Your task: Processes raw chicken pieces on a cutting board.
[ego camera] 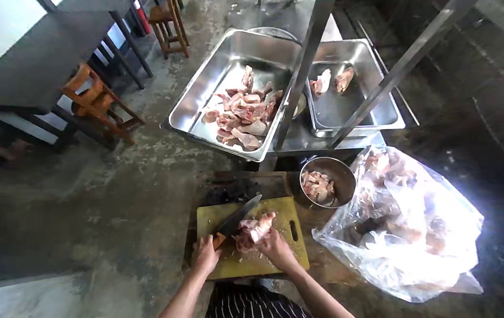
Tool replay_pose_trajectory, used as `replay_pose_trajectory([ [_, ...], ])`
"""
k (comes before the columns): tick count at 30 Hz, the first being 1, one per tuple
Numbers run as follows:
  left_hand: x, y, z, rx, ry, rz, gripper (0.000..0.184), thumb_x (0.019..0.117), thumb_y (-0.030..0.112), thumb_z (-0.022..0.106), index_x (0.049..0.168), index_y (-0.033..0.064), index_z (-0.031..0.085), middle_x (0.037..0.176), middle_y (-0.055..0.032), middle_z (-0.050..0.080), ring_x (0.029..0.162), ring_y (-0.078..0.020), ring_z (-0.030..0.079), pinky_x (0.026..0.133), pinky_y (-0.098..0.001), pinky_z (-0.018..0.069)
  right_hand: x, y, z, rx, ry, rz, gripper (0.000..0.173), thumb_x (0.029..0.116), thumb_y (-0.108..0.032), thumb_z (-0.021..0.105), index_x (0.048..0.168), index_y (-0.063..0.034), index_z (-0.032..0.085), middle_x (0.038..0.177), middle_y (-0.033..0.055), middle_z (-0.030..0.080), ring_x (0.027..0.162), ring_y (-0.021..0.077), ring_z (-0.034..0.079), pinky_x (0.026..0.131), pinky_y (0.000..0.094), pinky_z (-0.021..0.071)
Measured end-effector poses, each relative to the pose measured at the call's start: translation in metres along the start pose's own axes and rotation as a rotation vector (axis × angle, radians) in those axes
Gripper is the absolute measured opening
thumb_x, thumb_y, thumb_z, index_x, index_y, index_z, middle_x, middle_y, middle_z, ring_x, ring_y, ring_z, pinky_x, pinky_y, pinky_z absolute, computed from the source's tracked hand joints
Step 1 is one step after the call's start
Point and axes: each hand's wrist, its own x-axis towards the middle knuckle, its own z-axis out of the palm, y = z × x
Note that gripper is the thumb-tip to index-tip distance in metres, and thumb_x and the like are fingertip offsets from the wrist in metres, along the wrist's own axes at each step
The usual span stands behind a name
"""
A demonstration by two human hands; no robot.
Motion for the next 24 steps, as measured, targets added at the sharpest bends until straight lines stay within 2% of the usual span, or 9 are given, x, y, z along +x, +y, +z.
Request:
replay_pose_trajectory([
  [3,0.005,0.001,0.004,0.062,0.018,0.048,0.061,0.0971,0.028,0.07,0.151,0.0078,0.049,0.152,-0.0256,0.046,0.138,-0.0442,0.049,0.11,-0.0565,0.0473,0.002,0.0,-0.001,-0.091,0.013,-0.037,0.067,0.0998,-0.035,0.063,0.155,-0.0053,0.039,0.145,0.0225,0.054,0.126,0.0366,0.061,0.106,0.0544,0.0509],
  [7,-0.002,0.009,-0.002,0.048,-0.108,0.065,0.062,0.0968,0.015,0.063,0.154,0.009,0.043,0.147,-0.021,0.054,0.133,-0.0369,0.058,0.109,-0.0534,0.0502,0.005,0.015,-0.005,-0.097,0.059,-0.063,0.057,0.1019,-0.033,0.059,0.155,-0.0161,0.044,0.127,0.0177,0.068,0.112,0.0349,0.069,0.097,0.057,0.0547],
  [9,-0.017,0.019,-0.01,-0.005,-0.102,-0.02,0.057,0.0923,0.017,0.064,0.148,0.0107,0.05,0.136,-0.0173,0.063,0.124,-0.0335,0.064,0.102,-0.0533,0.0547,0.004,0.018,-0.006,-0.072,0.079,-0.048,0.053,0.1008,-0.036,0.061,0.148,-0.016,0.047,0.112,0.0172,0.071,0.101,0.0351,0.071,0.089,0.057,0.0573],
  [11,-0.041,0.028,-0.019,-0.039,-0.099,-0.1,0.051,0.0944,0.021,0.059,0.144,0.011,0.053,0.128,-0.0156,0.068,0.119,-0.0317,0.068,0.098,-0.0538,0.0561,0.003,0.02,-0.003,-0.046,0.098,-0.032,0.052,0.0999,-0.037,0.063,0.144,-0.0131,0.047,0.106,0.0178,0.072,0.096,0.0353,0.072,0.086,0.0561,0.0578],
  [13,-0.071,0.033,-0.019,-0.092,-0.084,-0.076,0.046,0.1004,0.028,0.053,0.143,0.01,0.054,0.122,-0.016,0.07,0.115,-0.032,0.069,0.097,-0.054,0.0561,0.002,0.027,0.003,-0.03,0.129,-0.057,0.054,0.0997,-0.037,0.064,0.143,-0.0097,0.048,0.112,0.0183,0.07,0.101,0.0345,0.071,0.09,0.0547,0.0573],
  [15,-0.099,0.04,-0.01,-0.127,-0.02,0.048,0.045,0.1058,0.035,0.049,0.144,0.0111,0.052,0.116,-0.0159,0.072,0.107,-0.0321,0.072,0.092,-0.0539,0.0579,0.002,0.034,0.008,-0.022,0.181,-0.132,0.053,0.1002,-0.038,0.064,0.14,-0.0066,0.051,0.121,0.0189,0.068,0.108,0.0334,0.069,0.095,0.0525,0.0565],
  [19,-0.115,0.066,0.012,-0.09,0.14,0.301,0.047,0.1071,0.029,0.051,0.151,0.0132,0.05,0.119,-0.0159,0.072,0.104,-0.0324,0.073,0.089,-0.0511,0.0604,0.001,0.036,0.013,-0.014,0.222,-0.187,0.048,0.1012,-0.036,0.062,0.136,-0.0036,0.056,0.137,0.0202,0.058,0.122,0.0339,0.062,0.103,0.051,0.053],
  [23,-0.11,0.097,0.006,-0.104,0.29,0.43,0.038,0.1056,0.026,0.055,0.14,0.0105,0.061,0.121,-0.014,0.072,0.099,-0.0287,0.075,0.085,-0.0472,0.0621,0.005,0.035,0.017,-0.049,0.263,-0.2,0.043,0.0991,-0.025,0.065,0.135,-0.002,0.056,0.138,0.0228,0.056,0.121,0.037,0.062,0.1,0.0519,0.0549],
  [24,-0.112,0.103,0.002,-0.131,0.385,0.494,0.035,0.1041,0.025,0.058,0.134,0.0075,0.064,0.115,-0.0146,0.073,0.092,-0.0281,0.076,0.08,-0.0456,0.0633,0.005,0.035,0.017,-0.041,0.268,-0.201,0.044,0.0981,-0.023,0.065,0.135,-0.0015,0.056,0.138,0.0237,0.056,0.121,0.038,0.062,0.1,0.0525,0.0549],
])
